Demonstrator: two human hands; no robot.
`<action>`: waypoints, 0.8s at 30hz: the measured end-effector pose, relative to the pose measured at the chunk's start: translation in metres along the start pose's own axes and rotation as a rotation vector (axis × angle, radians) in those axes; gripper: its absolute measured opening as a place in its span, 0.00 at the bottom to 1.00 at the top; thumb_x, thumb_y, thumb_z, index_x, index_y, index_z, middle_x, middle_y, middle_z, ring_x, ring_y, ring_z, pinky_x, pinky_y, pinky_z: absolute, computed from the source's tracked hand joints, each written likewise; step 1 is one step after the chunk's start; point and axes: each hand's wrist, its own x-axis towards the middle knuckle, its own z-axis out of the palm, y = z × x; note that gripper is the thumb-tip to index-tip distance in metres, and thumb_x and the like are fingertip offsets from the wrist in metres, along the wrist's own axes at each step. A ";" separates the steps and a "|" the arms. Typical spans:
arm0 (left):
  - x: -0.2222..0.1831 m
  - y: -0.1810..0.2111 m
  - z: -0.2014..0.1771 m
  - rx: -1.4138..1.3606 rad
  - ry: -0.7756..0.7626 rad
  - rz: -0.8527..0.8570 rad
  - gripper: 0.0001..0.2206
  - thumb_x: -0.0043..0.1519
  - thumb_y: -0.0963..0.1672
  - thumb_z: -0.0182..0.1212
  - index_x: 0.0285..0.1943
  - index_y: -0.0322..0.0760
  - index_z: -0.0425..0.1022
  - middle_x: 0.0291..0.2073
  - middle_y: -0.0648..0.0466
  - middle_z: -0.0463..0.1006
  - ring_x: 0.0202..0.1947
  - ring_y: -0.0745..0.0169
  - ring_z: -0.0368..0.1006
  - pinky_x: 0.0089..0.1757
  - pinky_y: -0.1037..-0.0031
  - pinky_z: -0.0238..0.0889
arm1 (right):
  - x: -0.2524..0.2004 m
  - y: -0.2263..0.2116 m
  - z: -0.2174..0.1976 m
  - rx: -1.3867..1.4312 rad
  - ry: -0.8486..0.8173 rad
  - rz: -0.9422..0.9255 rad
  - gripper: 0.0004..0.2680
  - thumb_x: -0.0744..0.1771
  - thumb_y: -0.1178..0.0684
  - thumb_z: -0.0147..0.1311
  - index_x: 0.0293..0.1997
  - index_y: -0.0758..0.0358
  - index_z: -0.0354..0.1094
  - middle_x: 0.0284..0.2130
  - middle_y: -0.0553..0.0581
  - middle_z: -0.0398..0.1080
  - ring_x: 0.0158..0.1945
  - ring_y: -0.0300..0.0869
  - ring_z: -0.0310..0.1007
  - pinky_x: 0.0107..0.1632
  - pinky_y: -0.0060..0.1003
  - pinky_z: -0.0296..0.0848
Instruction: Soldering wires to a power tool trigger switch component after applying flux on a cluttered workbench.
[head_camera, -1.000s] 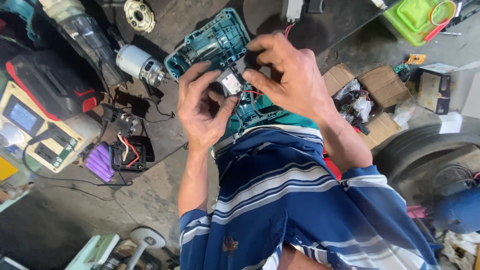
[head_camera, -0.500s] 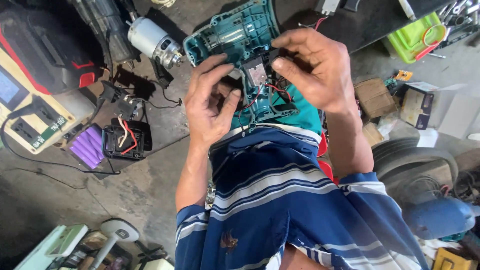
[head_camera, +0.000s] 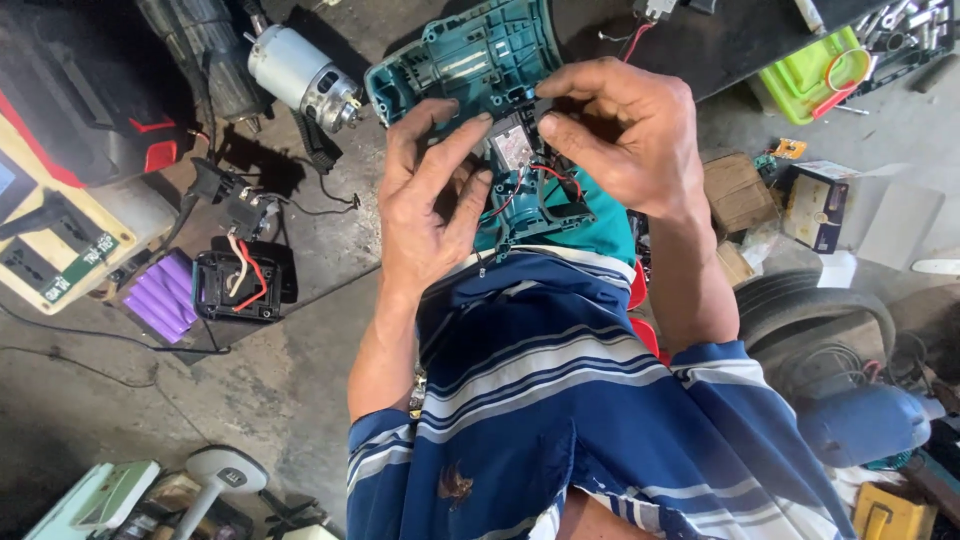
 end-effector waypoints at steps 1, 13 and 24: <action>0.001 0.001 0.000 -0.003 -0.002 0.002 0.18 0.72 0.38 0.63 0.69 0.44 0.70 0.65 0.44 0.64 0.45 0.63 0.73 0.48 0.72 0.77 | 0.001 0.003 0.000 -0.003 0.003 0.002 0.07 0.72 0.63 0.62 0.55 0.77 0.72 0.30 0.59 0.74 0.28 0.38 0.68 0.40 0.32 0.72; 0.014 0.015 0.006 -0.089 0.043 -0.071 0.12 0.70 0.45 0.63 0.60 0.36 0.75 0.61 0.43 0.67 0.33 0.65 0.77 0.38 0.79 0.79 | -0.001 0.005 -0.001 0.007 0.010 -0.027 0.07 0.72 0.61 0.61 0.53 0.73 0.73 0.38 0.61 0.76 0.31 0.39 0.70 0.36 0.32 0.68; 0.029 0.025 0.010 -0.104 0.066 -0.203 0.10 0.66 0.44 0.69 0.52 0.38 0.77 0.50 0.47 0.73 0.38 0.68 0.71 0.32 0.81 0.64 | 0.004 0.004 -0.006 0.002 -0.023 -0.073 0.08 0.71 0.61 0.62 0.55 0.73 0.71 0.40 0.62 0.79 0.40 0.46 0.81 0.42 0.35 0.77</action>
